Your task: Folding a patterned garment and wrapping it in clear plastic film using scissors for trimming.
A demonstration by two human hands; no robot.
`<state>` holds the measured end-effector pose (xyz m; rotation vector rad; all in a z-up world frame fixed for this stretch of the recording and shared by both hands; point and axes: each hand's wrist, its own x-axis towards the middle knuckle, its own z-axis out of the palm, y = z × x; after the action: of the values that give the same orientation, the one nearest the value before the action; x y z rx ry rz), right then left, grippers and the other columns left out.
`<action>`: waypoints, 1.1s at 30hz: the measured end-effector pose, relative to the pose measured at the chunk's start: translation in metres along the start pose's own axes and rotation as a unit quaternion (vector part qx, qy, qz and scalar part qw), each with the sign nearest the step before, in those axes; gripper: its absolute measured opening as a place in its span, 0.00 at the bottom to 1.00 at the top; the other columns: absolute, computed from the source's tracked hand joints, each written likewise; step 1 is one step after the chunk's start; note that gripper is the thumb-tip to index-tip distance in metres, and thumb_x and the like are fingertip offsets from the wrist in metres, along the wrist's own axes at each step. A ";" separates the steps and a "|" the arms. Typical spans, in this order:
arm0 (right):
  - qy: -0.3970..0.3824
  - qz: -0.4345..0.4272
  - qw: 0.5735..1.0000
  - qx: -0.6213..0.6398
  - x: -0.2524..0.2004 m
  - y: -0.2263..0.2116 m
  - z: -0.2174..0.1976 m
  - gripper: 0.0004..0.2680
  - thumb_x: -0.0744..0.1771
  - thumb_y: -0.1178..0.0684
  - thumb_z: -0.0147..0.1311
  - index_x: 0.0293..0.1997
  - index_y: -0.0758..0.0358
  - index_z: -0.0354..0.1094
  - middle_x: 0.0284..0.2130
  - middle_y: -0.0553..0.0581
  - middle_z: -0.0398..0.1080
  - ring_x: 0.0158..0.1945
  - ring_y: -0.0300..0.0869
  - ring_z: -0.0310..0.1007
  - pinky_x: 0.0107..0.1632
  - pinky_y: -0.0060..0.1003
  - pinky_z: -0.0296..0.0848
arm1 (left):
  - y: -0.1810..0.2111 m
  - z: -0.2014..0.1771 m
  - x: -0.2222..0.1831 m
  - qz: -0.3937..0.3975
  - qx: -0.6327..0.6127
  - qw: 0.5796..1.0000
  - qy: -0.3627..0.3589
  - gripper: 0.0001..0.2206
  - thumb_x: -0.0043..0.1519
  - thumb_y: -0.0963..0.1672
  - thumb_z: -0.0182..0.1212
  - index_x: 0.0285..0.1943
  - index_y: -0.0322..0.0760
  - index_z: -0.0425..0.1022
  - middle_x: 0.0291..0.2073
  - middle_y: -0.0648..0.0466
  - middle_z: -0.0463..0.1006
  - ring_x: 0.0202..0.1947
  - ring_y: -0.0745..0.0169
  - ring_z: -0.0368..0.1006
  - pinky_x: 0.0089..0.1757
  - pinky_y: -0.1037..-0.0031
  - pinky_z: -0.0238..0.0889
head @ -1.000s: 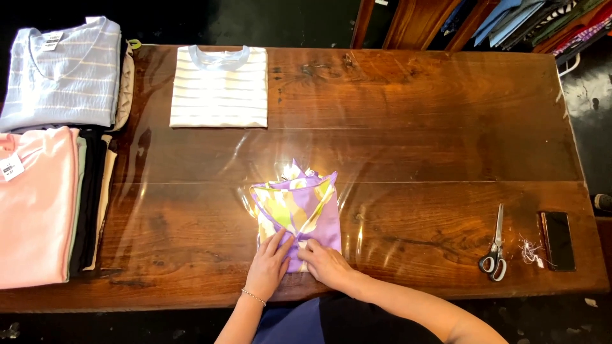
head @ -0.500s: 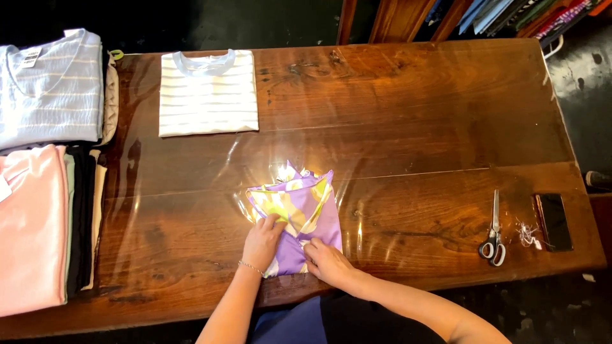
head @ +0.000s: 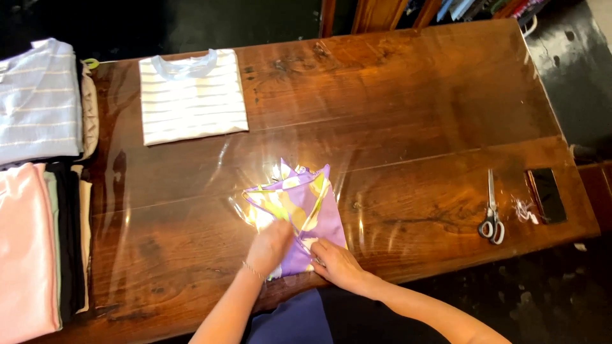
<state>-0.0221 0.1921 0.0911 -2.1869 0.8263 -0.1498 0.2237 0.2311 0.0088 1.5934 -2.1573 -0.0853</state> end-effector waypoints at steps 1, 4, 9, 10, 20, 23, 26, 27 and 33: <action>0.002 0.006 1.000 0.002 -0.002 0.001 0.003 0.10 0.68 0.60 0.58 0.37 0.57 0.56 0.34 0.55 0.62 0.30 0.50 0.65 0.31 0.47 0.65 | 0.016 -0.010 -0.005 0.004 -0.004 1.000 -0.004 0.05 0.63 0.39 0.56 0.44 0.40 0.69 0.33 0.52 0.72 0.31 0.55 0.71 0.34 0.64 0.69; 0.008 0.025 1.000 -0.016 -0.004 0.004 0.010 0.13 0.68 0.57 0.59 0.35 0.55 0.51 0.30 0.52 0.62 0.29 0.48 0.62 0.31 0.46 0.61 | 0.048 -0.029 -0.021 0.094 -0.166 0.969 -0.156 0.10 0.66 0.47 0.64 0.47 0.38 0.73 0.42 0.47 0.75 0.42 0.43 0.69 0.41 0.54 0.64; 0.010 0.052 0.995 -0.083 -0.008 -0.009 0.011 0.11 0.67 0.57 0.59 0.37 0.55 0.54 0.31 0.52 0.65 0.32 0.50 0.66 0.28 0.49 0.64 | 0.055 -0.016 -0.036 0.069 -0.056 0.991 -0.102 0.07 0.65 0.45 0.61 0.50 0.41 0.74 0.42 0.53 0.74 0.40 0.50 0.68 0.42 0.60 0.63; 0.010 0.050 0.995 -0.083 -0.009 -0.008 0.013 0.11 0.67 0.57 0.59 0.37 0.55 0.54 0.31 0.52 0.65 0.32 0.50 0.66 0.28 0.49 0.64 | 0.056 -0.016 -0.035 0.068 -0.055 0.991 -0.101 0.07 0.65 0.45 0.61 0.50 0.41 0.74 0.42 0.53 0.74 0.40 0.50 0.68 0.42 0.60 0.63; 0.013 -0.016 0.998 -0.064 -0.005 0.026 0.018 0.09 0.63 0.58 0.56 0.45 0.55 0.63 0.37 0.60 0.70 0.48 0.60 0.76 0.49 0.52 0.77 | 0.043 0.007 -0.034 0.011 -0.038 0.987 -0.155 0.07 0.61 0.46 0.59 0.47 0.48 0.75 0.41 0.57 0.75 0.47 0.52 0.73 0.45 0.62 0.67; 0.023 -0.017 1.000 0.012 0.005 0.030 0.003 0.07 0.63 0.60 0.57 0.42 0.55 0.68 0.36 0.60 0.70 0.45 0.60 0.77 0.48 0.50 0.77 | 0.040 -0.021 -0.009 -0.023 -0.129 0.977 -0.168 0.06 0.60 0.44 0.60 0.44 0.43 0.75 0.39 0.52 0.75 0.45 0.45 0.75 0.43 0.58 0.70; 0.026 0.031 0.995 0.090 0.008 0.024 -0.020 0.05 0.63 0.59 0.58 0.38 0.53 0.75 0.33 0.59 0.73 0.40 0.54 0.79 0.46 0.45 0.78 | 0.041 -0.038 0.002 -0.050 -0.160 0.968 -0.186 0.06 0.59 0.44 0.62 0.43 0.43 0.75 0.38 0.51 0.76 0.44 0.42 0.75 0.44 0.58 0.71; 0.028 0.058 0.989 0.132 0.011 0.021 -0.029 0.06 0.62 0.59 0.59 0.38 0.53 0.78 0.32 0.59 0.75 0.39 0.51 0.80 0.44 0.41 0.80 | 0.039 -0.041 0.006 -0.063 -0.163 0.965 -0.194 0.05 0.59 0.44 0.63 0.42 0.44 0.75 0.39 0.51 0.76 0.45 0.42 0.75 0.47 0.60 0.72; 0.073 -0.017 0.997 0.024 0.023 0.033 -0.015 0.03 0.65 0.55 0.57 0.39 0.54 0.76 0.32 0.56 0.72 0.41 0.54 0.77 0.45 0.45 0.77 | 0.039 -0.055 0.024 -0.145 -0.198 0.943 -0.224 0.05 0.60 0.45 0.64 0.41 0.45 0.75 0.38 0.48 0.79 0.48 0.41 0.76 0.49 0.57 0.73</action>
<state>-0.0266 0.1528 0.0749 -2.1643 0.8569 -0.3479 0.2049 0.2339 0.0783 1.7448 -2.0103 -0.9968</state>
